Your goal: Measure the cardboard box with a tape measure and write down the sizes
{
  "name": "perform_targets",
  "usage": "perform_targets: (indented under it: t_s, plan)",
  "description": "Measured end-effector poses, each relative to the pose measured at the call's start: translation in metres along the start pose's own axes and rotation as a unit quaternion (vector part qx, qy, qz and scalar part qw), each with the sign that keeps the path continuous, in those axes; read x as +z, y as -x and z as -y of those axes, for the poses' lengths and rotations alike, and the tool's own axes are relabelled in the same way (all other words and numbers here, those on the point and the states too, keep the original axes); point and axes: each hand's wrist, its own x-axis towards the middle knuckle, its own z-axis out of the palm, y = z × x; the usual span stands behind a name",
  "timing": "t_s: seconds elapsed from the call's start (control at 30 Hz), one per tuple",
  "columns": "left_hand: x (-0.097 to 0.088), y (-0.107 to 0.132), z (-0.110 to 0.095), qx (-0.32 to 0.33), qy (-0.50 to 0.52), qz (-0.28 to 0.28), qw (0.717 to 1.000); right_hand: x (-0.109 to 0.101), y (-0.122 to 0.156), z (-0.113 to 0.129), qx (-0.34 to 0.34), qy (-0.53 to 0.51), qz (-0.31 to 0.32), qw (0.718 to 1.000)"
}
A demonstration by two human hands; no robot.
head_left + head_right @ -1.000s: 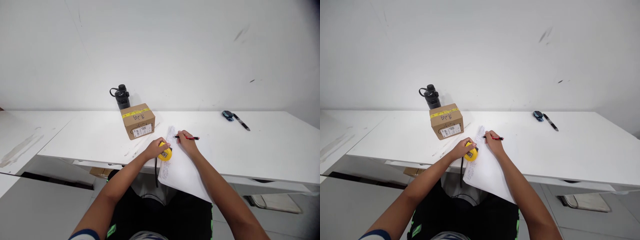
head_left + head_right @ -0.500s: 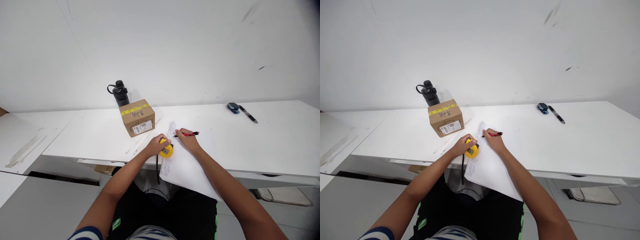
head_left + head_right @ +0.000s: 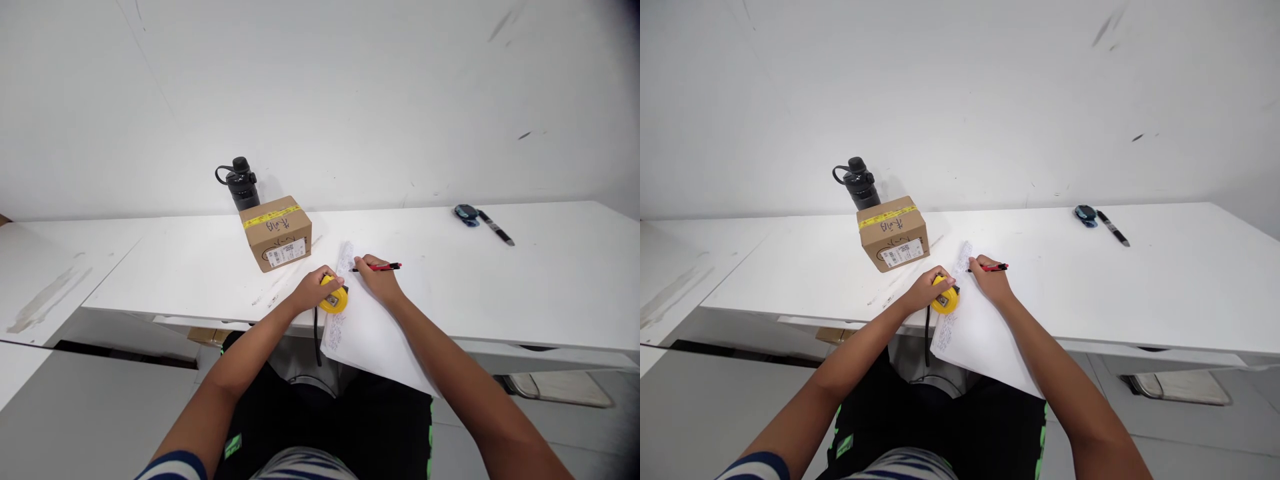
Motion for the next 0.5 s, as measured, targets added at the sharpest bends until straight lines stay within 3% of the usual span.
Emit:
perform_targets:
  t_s: [0.5]
  plan:
    - [-0.0008, 0.0005, -0.0014, -0.008, -0.008, 0.007, 1.0, -0.0012, 0.0011, 0.0002, 0.003, 0.01, -0.014, 1.0]
